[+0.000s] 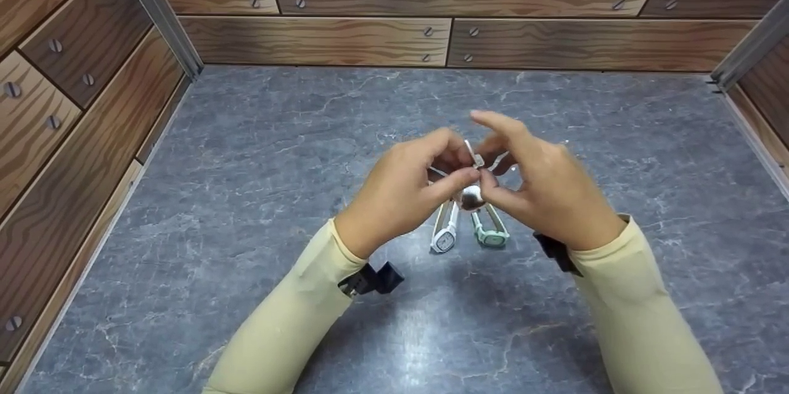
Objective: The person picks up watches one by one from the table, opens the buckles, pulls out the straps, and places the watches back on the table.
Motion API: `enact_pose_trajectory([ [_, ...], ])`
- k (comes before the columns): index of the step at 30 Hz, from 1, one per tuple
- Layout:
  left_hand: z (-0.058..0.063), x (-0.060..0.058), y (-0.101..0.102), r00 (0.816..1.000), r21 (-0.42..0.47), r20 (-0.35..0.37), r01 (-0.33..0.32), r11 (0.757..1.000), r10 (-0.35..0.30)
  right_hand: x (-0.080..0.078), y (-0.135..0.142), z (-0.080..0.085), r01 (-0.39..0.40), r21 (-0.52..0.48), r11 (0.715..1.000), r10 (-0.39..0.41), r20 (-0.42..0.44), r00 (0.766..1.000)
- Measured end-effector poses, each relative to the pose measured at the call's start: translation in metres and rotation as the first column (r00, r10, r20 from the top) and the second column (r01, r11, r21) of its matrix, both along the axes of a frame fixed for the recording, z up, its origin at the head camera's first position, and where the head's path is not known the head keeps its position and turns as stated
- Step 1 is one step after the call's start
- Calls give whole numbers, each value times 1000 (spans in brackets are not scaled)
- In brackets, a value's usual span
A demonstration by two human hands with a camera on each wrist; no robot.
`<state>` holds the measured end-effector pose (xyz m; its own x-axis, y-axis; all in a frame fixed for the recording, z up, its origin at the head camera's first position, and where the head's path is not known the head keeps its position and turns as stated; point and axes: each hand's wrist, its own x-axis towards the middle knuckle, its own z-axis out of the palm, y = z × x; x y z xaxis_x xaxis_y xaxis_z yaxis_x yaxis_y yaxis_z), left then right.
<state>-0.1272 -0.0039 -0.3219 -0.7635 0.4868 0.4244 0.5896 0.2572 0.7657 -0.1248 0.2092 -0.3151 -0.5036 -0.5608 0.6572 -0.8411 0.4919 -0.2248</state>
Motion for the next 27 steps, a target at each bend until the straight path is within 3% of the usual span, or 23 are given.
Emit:
enact_pose_trajectory([
  [6,0,1,0,1000,42,9,-6,999,6,1,-1,0,-9,35,999,9,3,1000],
  [12,0,1,0,997,78,64,29,997,-34,3,0,1,-43,21,999,42,53,998],
  [19,-1,1,-1,996,52,77,49,997,-53,6,-1,3,-103,-55,993,110,136,985],
  [27,1,0,-5,983,27,149,106,994,-109,6,-1,4,-137,-86,987,151,183,971],
])
